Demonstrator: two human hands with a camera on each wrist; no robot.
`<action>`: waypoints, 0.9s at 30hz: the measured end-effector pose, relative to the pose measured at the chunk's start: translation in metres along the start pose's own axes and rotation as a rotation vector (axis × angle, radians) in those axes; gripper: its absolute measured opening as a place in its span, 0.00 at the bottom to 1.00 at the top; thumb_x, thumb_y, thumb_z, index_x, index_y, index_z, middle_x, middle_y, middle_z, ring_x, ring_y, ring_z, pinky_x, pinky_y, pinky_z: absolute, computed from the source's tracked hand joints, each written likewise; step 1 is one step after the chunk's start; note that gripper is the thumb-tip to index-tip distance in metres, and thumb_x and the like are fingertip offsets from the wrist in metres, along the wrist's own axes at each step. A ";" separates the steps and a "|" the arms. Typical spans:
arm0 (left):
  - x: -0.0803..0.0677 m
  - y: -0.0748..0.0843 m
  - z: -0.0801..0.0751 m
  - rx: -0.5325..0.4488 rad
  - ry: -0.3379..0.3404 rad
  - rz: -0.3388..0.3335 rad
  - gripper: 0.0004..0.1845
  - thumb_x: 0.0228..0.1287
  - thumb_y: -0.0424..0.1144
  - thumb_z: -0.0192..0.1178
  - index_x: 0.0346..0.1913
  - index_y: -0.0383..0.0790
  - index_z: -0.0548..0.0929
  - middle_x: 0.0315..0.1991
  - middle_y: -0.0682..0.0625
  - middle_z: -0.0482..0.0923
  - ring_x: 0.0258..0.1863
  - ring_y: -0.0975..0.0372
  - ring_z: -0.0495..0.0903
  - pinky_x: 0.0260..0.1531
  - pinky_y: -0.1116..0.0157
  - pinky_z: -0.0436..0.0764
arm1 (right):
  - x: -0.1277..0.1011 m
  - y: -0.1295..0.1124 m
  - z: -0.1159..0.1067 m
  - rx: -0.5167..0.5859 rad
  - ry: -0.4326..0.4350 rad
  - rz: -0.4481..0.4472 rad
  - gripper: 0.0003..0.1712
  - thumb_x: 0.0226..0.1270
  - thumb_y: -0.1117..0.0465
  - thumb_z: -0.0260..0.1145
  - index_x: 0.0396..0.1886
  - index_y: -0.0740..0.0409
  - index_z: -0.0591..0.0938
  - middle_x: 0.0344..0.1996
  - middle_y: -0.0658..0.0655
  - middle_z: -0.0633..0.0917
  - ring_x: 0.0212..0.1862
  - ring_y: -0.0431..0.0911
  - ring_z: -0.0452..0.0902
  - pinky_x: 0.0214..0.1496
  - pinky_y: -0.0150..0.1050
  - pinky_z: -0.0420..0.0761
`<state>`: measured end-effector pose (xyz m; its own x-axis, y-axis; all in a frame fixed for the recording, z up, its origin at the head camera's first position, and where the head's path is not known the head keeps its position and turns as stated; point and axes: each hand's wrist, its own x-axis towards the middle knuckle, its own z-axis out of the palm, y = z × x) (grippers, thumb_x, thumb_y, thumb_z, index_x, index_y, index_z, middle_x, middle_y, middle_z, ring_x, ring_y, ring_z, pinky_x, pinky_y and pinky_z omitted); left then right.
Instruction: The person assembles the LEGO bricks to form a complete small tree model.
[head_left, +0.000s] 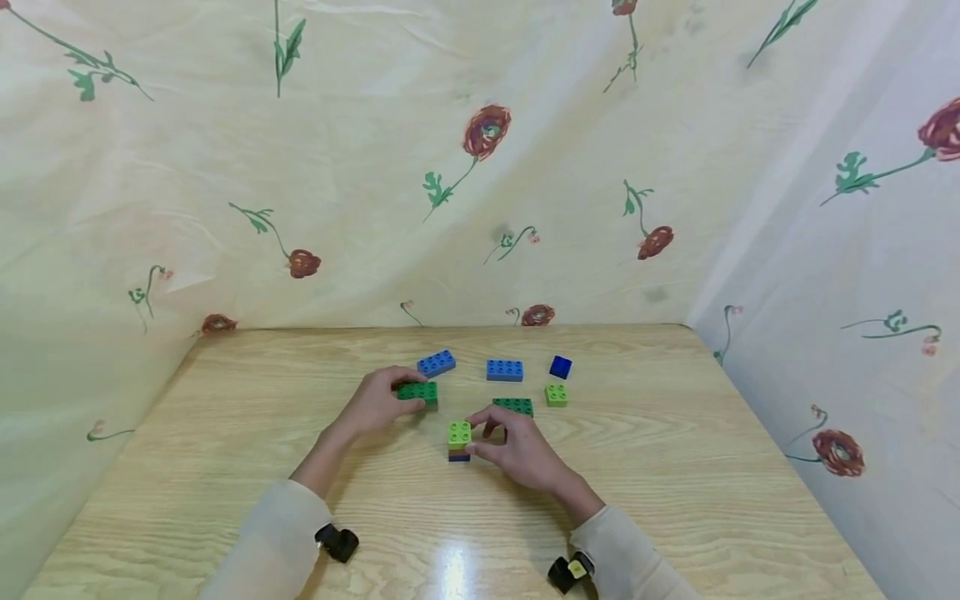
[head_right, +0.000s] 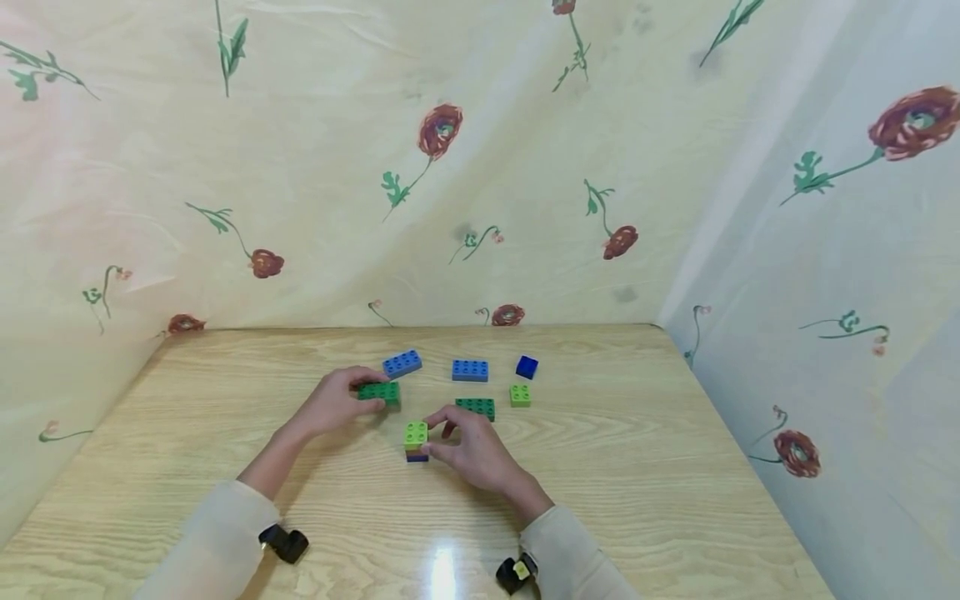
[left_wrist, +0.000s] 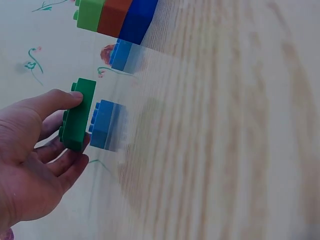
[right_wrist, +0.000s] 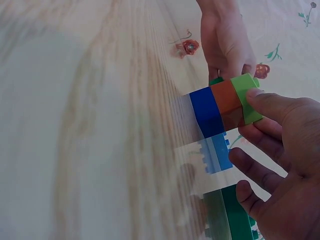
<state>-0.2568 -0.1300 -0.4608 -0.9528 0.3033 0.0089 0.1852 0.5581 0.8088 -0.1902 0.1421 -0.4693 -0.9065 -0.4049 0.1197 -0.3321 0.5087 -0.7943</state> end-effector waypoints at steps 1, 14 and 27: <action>-0.002 0.001 -0.001 -0.005 0.001 0.002 0.18 0.65 0.38 0.71 0.58 0.47 0.86 0.66 0.43 0.80 0.67 0.48 0.76 0.67 0.45 0.75 | 0.000 0.000 0.000 0.000 -0.001 -0.002 0.15 0.69 0.54 0.73 0.53 0.46 0.85 0.46 0.54 0.87 0.46 0.48 0.79 0.40 0.32 0.75; -0.030 0.020 -0.002 -0.055 0.014 0.046 0.18 0.65 0.37 0.71 0.57 0.45 0.86 0.62 0.45 0.83 0.59 0.52 0.82 0.58 0.50 0.82 | -0.001 0.000 0.000 0.002 -0.004 -0.017 0.14 0.69 0.54 0.73 0.53 0.46 0.85 0.46 0.53 0.87 0.47 0.47 0.80 0.41 0.32 0.76; -0.052 0.037 0.009 -0.089 -0.055 0.102 0.17 0.64 0.37 0.73 0.55 0.47 0.87 0.56 0.50 0.84 0.54 0.56 0.83 0.53 0.59 0.84 | 0.000 0.001 0.000 -0.007 -0.006 -0.031 0.14 0.69 0.54 0.73 0.53 0.46 0.85 0.46 0.54 0.87 0.46 0.47 0.79 0.40 0.33 0.75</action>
<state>-0.1981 -0.1178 -0.4365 -0.9149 0.3987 0.0636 0.2565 0.4523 0.8542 -0.1905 0.1428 -0.4696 -0.8943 -0.4250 0.1401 -0.3615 0.5016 -0.7860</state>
